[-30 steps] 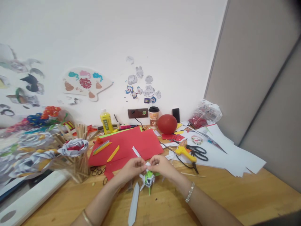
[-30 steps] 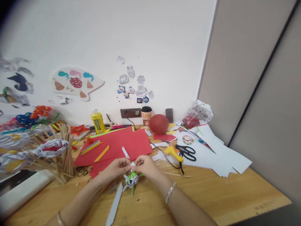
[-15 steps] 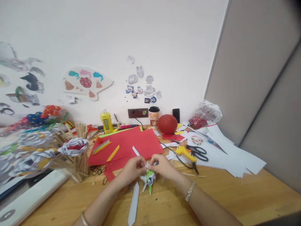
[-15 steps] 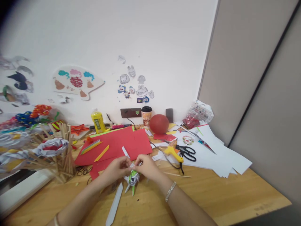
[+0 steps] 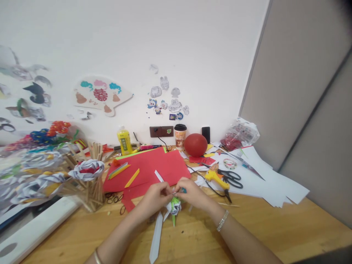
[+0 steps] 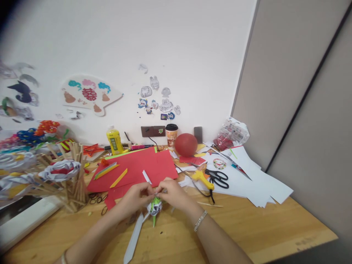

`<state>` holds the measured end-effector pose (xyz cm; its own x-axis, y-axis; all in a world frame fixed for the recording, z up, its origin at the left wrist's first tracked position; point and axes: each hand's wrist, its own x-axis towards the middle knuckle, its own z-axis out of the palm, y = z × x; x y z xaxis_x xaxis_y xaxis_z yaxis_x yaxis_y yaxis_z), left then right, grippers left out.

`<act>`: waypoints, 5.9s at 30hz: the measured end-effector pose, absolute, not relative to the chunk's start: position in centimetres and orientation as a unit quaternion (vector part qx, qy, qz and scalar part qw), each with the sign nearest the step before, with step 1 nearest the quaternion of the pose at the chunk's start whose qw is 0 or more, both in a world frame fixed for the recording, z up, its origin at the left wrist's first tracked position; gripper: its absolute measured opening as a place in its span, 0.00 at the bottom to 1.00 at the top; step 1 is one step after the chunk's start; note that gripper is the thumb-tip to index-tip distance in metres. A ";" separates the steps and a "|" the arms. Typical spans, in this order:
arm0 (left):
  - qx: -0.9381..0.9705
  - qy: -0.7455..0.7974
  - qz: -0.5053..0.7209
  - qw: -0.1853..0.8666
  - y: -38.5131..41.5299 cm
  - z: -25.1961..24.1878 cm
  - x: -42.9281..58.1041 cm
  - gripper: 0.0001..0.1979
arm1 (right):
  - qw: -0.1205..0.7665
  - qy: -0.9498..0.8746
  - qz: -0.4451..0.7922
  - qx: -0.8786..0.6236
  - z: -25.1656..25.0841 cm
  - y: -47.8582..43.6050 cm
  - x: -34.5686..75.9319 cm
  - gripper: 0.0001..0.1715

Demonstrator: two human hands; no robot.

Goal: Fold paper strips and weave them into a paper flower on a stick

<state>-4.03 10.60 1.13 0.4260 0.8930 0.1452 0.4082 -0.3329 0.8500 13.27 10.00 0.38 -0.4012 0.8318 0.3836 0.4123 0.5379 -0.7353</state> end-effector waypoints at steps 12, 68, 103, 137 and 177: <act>0.652 0.425 0.319 0.540 11.3 0.2 -4.4 0.14 | 0.411 -0.757 0.303 -0.408 0.1 9.5 12.1 0.07; 0.674 0.506 0.461 0.277 10.1 1.3 -3.3 0.13 | 0.426 -0.834 0.124 -0.327 1.5 7.9 11.6 0.14; 0.692 0.504 0.456 0.245 10.0 1.3 -3.4 0.12 | 0.450 -0.830 0.027 -0.327 1.1 6.6 10.6 0.17; 0.573 0.413 0.570 0.421 11.0 0.4 -3.6 0.15 | 0.554 -0.704 0.143 -0.422 1.5 7.6 11.9 0.17; 0.696 0.469 0.453 0.302 9.9 1.3 -3.1 0.06 | 0.545 -0.637 0.322 -0.439 -0.6 9.9 11.5 0.04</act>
<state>-3.06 9.86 1.28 0.1497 0.9259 0.3469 0.3790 -0.3778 0.8447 11.46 9.94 -0.60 -0.0199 0.9113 0.4113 0.2089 0.4061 -0.8896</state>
